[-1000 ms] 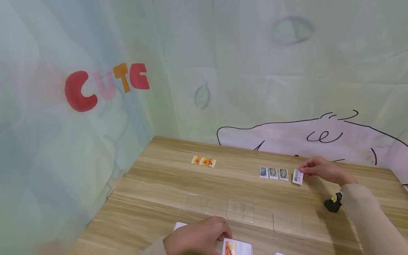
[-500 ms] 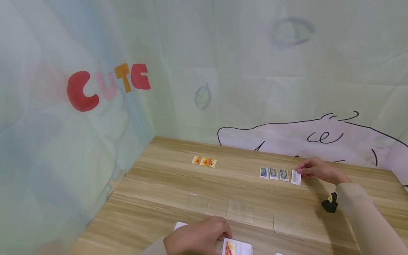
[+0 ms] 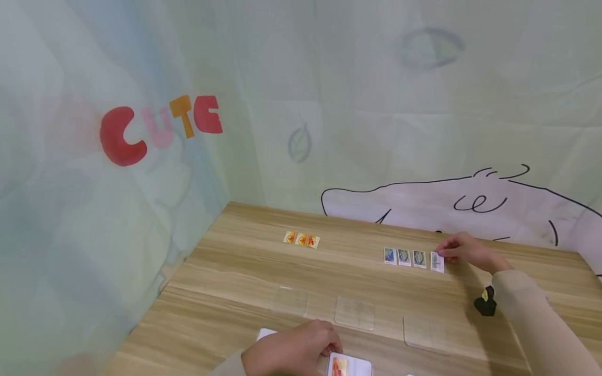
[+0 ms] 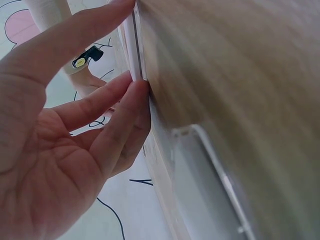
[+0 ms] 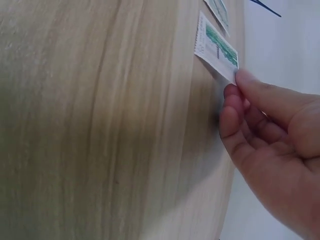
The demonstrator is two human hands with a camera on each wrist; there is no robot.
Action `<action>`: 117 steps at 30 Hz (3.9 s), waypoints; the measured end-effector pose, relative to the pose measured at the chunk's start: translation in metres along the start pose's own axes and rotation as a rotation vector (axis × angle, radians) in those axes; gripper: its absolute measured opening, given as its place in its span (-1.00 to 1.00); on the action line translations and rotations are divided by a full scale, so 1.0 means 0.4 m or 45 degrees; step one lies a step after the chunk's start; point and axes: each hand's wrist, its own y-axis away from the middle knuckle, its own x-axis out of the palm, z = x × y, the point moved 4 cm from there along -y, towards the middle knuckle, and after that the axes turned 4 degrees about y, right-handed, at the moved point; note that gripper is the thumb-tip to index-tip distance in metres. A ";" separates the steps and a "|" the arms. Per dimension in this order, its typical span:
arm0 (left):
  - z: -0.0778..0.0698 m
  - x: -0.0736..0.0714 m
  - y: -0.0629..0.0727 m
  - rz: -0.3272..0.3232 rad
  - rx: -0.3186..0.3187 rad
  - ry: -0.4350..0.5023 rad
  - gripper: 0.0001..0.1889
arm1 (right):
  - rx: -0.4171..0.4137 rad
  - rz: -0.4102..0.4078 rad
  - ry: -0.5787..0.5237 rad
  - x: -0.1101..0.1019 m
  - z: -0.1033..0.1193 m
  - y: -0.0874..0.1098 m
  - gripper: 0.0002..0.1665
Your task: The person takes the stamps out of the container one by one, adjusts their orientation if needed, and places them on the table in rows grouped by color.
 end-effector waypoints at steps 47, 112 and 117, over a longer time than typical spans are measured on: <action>0.005 0.010 -0.001 -0.024 0.043 0.006 -0.69 | 0.020 -0.226 0.109 0.035 -0.011 0.003 -0.83; 0.005 0.004 -0.001 0.006 0.057 0.036 -0.60 | 0.024 -0.084 -0.091 0.074 0.077 0.117 -0.62; 0.006 0.003 -0.001 0.002 0.062 0.029 -0.60 | -0.023 -0.026 -0.109 0.086 0.099 0.123 -0.60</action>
